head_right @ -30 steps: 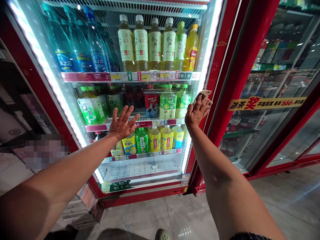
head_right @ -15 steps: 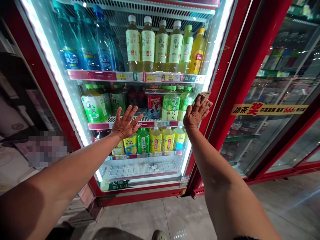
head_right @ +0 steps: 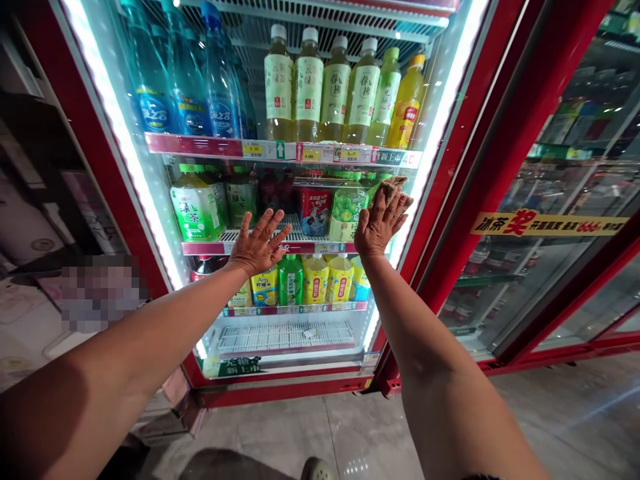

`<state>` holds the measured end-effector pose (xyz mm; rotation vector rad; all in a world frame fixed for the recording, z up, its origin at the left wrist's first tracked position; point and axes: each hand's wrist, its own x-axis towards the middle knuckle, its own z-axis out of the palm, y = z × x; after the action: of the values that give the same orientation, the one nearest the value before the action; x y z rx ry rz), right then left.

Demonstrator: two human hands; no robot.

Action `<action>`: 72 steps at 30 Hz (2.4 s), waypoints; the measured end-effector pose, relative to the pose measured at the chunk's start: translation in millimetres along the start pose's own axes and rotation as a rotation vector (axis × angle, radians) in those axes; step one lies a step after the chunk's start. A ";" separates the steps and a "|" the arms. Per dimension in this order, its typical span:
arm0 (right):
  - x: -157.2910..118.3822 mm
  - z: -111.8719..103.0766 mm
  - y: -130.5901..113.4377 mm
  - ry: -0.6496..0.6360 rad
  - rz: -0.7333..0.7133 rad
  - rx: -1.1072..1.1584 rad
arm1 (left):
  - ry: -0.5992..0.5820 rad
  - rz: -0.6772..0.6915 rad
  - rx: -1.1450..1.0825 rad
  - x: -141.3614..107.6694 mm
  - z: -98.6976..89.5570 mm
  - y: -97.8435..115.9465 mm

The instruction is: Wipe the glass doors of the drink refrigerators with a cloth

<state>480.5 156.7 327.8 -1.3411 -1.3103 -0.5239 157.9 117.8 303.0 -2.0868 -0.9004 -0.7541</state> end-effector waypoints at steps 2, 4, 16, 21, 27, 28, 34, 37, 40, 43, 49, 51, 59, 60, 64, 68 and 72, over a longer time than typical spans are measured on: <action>-8.7 2.2 -6.8 -0.054 -0.087 -0.009 | -0.023 -0.017 -0.002 0.6 -1.2 0.9; -19.3 1.0 -6.2 -0.138 -0.226 -0.032 | -0.056 -0.031 -0.001 1.2 -2.9 1.7; -27.8 18.3 -50.2 -0.064 -0.200 -0.026 | -0.086 -0.033 0.002 2.9 -6.6 4.0; -49.3 12.3 -51.6 -0.212 -0.454 -0.071 | -0.099 -0.038 0.002 3.2 -7.2 4.1; -35.9 22.7 -50.2 -0.030 -0.182 -0.050 | -0.082 -0.027 0.007 3.0 -4.4 2.7; -36.8 25.1 -59.8 -0.023 -0.175 -0.045 | -0.078 -0.028 0.007 2.9 -4.4 2.7; -65.1 21.5 -99.2 -0.227 -0.471 -0.058 | -0.042 -0.033 0.021 -0.4 -6.0 4.5; -65.8 17.5 -90.6 -0.265 -0.517 -0.065 | -0.019 -0.045 0.034 -2.7 -5.0 5.1; -56.3 22.0 -92.1 -0.162 -0.418 -0.061 | 0.019 -0.060 0.035 -5.1 -1.2 3.7; -55.0 31.8 -113.8 -0.091 -0.372 -0.065 | 0.069 -0.047 0.010 -7.6 3.6 0.5; -74.4 35.9 -137.1 -0.265 -0.628 -0.086 | 0.154 -0.018 -0.038 -11.7 8.0 -5.0; -72.4 33.0 -135.8 -0.276 -0.639 -0.084 | 0.196 -0.006 -0.051 -12.3 8.0 -5.9; -70.8 41.7 -173.9 -0.207 -0.508 -0.085 | 0.265 -0.019 -0.151 -14.7 -2.8 -9.8; -73.3 41.3 -174.9 -0.242 -0.565 -0.097 | 0.287 -0.031 -0.148 -16.8 -6.2 -14.2; -74.5 37.1 -166.5 -0.284 -0.753 -0.110 | 0.378 -0.060 -0.107 -33.8 -27.1 -51.7; -71.1 48.5 -181.0 -0.128 -0.615 -0.054 | 0.295 -0.074 -0.041 -58.9 -56.1 -100.8; -83.1 63.6 -216.4 -0.037 -0.532 -0.010 | 0.206 -0.186 0.006 -84.5 -76.7 -132.4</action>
<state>242.1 126.9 322.8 -1.0045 -1.7042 -0.8687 -11.8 91.4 335.5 -1.8959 -0.9881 -1.0416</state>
